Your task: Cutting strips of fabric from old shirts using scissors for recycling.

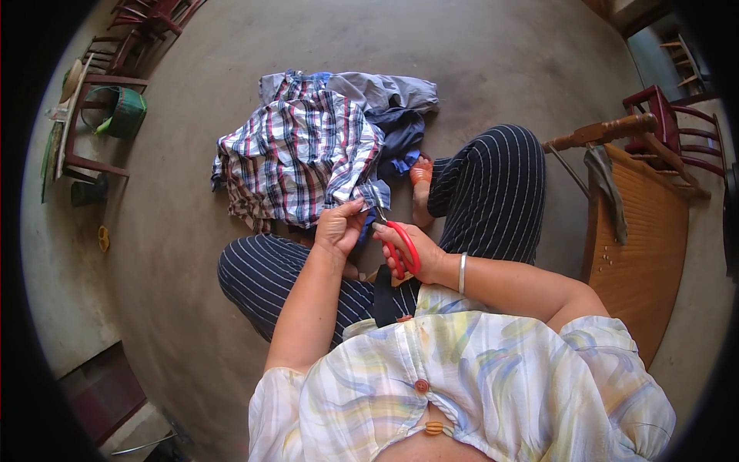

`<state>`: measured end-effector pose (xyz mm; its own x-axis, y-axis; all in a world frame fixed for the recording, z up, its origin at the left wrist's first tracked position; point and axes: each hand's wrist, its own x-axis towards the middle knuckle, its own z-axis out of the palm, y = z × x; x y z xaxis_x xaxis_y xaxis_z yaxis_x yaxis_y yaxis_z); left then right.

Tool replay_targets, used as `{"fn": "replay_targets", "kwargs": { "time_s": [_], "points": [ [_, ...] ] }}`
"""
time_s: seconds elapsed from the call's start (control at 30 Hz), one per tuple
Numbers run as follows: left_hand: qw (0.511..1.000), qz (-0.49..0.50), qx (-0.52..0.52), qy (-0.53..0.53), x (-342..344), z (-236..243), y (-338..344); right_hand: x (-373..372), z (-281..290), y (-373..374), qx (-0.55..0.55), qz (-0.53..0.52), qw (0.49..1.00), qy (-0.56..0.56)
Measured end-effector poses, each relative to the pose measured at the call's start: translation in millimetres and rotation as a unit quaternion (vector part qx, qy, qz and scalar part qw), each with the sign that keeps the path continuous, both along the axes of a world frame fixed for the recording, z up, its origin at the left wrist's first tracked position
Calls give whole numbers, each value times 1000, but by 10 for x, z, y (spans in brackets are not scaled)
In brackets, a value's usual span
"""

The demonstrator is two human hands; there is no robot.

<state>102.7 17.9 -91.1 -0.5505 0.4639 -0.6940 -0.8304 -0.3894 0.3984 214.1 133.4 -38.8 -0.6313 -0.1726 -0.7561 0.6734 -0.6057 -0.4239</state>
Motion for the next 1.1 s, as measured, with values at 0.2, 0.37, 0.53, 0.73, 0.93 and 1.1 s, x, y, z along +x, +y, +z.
{"fn": "replay_targets", "kwargs": {
  "time_s": [0.2, 0.37, 0.53, 0.73, 0.93, 1.1],
  "points": [
    [1000, 4, -14, 7, 13, 23, 24, 4, -21, -38, -1, -9, 1000, -5],
    [1000, -5, -3, 10, 23, 18, 20, 2, -12, -22, 6, -11, 1000, 5],
    [1000, 1, -7, 7, 16, 4, 27, 9, 31, -37, 17, -28, 999, -14],
    [1000, -3, -10, 0, 20, -2, 24, 34, 25, -18, 53, -15, 998, 21],
    [1000, 10, 21, -15, -107, -9, -73, 96, 146, 123, -3, 90, 996, 25],
    [997, 25, 69, 1, -189, 24, -186, 69, 213, 359, 40, -100, 993, 44]
  ]
}}
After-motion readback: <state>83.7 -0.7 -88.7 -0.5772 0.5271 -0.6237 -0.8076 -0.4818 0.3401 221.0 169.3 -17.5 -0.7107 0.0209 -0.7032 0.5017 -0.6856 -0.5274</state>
